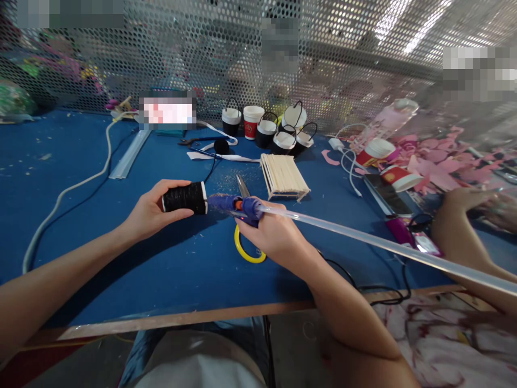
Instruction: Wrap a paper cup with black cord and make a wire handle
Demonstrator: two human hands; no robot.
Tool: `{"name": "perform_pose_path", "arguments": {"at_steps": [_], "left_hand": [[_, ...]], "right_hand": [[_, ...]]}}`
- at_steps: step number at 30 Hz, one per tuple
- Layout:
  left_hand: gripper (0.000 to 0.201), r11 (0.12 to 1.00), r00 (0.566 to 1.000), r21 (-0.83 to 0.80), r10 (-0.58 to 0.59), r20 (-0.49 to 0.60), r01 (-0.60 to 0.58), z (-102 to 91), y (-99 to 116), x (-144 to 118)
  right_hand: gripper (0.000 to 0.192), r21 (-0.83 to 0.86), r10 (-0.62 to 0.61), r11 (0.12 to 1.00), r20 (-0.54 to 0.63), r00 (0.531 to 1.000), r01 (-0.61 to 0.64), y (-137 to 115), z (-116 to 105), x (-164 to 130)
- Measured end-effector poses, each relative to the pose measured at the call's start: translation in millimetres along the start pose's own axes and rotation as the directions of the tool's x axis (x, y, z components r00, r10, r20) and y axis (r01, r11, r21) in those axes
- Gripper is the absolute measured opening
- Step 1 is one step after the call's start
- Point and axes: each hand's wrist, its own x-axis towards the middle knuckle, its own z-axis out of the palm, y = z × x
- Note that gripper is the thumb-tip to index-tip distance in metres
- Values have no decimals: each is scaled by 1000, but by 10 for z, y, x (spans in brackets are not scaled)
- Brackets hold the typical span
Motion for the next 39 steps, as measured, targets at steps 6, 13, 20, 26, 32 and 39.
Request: {"name": "perform_pose_path", "arguments": {"at_steps": [6, 13, 20, 26, 32, 39], "left_hand": [[50, 993, 994, 26, 113, 4, -113, 16, 7, -18], [47, 955, 964, 131, 264, 42, -267, -1, 49, -45], [46, 926, 944, 185, 317, 95, -330, -1, 78, -63], [45, 905, 927, 206, 356, 118, -373, 14, 65, -74], [44, 904, 923, 195, 360, 135, -381, 9, 66, -75], [49, 975, 973, 28, 216, 81, -219, 19, 39, -38]], "right_hand": [[15, -4, 17, 1000, -61, 998, -18, 13, 9, 1], [19, -48, 44, 998, -73, 996, -48, 34, 8, 15], [17, 37, 61, 998, -62, 996, -59, 24, 10, 37], [22, 24, 110, 994, -16, 994, -110, 14, -3, 76], [20, 76, 116, 990, -9, 993, -115, 21, -4, 94], [23, 321, 145, 934, 63, 987, -157, 78, -63, 157]]}}
